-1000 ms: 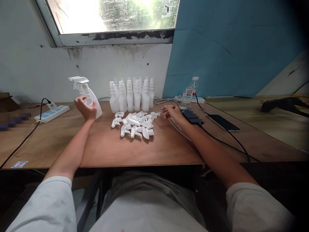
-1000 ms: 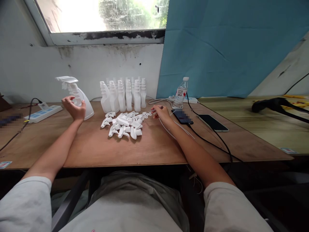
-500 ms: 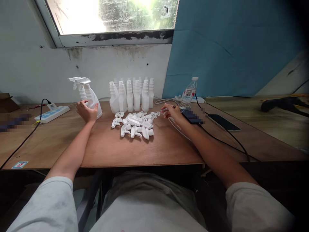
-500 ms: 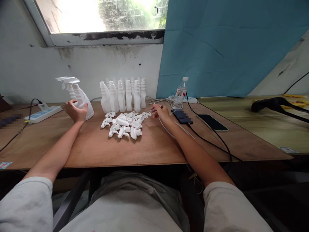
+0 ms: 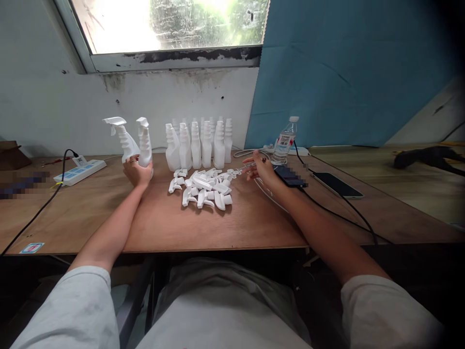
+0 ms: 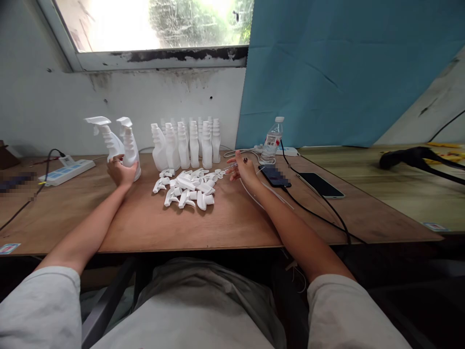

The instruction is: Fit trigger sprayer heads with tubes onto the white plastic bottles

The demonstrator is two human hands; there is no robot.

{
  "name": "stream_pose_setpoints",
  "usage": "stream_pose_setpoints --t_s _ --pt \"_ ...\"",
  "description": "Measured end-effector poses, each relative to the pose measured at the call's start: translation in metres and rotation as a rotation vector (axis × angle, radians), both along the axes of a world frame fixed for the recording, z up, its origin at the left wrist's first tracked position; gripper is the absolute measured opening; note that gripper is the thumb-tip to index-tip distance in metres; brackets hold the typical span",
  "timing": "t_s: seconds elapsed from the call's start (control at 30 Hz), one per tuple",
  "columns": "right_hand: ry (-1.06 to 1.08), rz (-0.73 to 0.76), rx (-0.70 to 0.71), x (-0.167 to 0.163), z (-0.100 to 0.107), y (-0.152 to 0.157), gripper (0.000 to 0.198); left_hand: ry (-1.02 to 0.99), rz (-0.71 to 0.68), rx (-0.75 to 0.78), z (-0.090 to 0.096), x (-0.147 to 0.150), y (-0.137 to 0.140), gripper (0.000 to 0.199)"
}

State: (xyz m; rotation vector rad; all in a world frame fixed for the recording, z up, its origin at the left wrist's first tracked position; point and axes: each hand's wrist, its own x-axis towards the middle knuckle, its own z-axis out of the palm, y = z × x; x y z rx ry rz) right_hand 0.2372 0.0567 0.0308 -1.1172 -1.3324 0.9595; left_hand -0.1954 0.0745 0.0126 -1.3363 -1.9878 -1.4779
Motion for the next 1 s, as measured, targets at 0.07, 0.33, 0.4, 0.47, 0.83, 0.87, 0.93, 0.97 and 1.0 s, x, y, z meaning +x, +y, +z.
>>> stream_pose_setpoints --t_s 0.07,0.33,0.4,0.47,0.83,0.87,0.93,0.97,1.0 --pt "-0.024 0.019 0.075 0.0 0.001 -0.002 0.07 0.067 -0.071 0.038 0.002 0.008 -0.003 0.047" --pt "0.053 0.353 0.017 -0.007 0.007 -0.014 0.06 0.599 -0.393 0.273 0.014 0.041 -0.016 0.037" --pt "0.106 0.48 -0.034 -0.012 0.008 -0.019 0.062 0.757 -0.495 0.311 0.017 0.052 -0.022 0.032" --pt "0.195 0.581 -0.08 -0.019 0.009 -0.024 0.061 0.868 -0.586 0.347 0.019 0.065 -0.029 0.029" --pt "0.247 0.49 -0.045 -0.038 0.003 -0.036 0.043 0.975 -0.743 0.361 0.021 0.098 -0.051 0.033" --pt "0.233 0.469 -0.011 -0.038 0.004 -0.037 0.042 0.969 -0.754 0.363 0.022 0.098 -0.052 0.034" --pt "0.179 0.429 0.063 -0.037 0.007 -0.04 0.042 0.967 -0.763 0.354 0.025 0.098 -0.053 0.035" --pt "0.13 0.406 0.103 -0.035 0.009 -0.042 0.042 0.973 -0.762 0.336 0.026 0.098 -0.054 0.035" --pt "0.059 0.376 0.146 -0.033 0.011 -0.044 0.042 0.983 -0.765 0.304 0.028 0.098 -0.054 0.036"
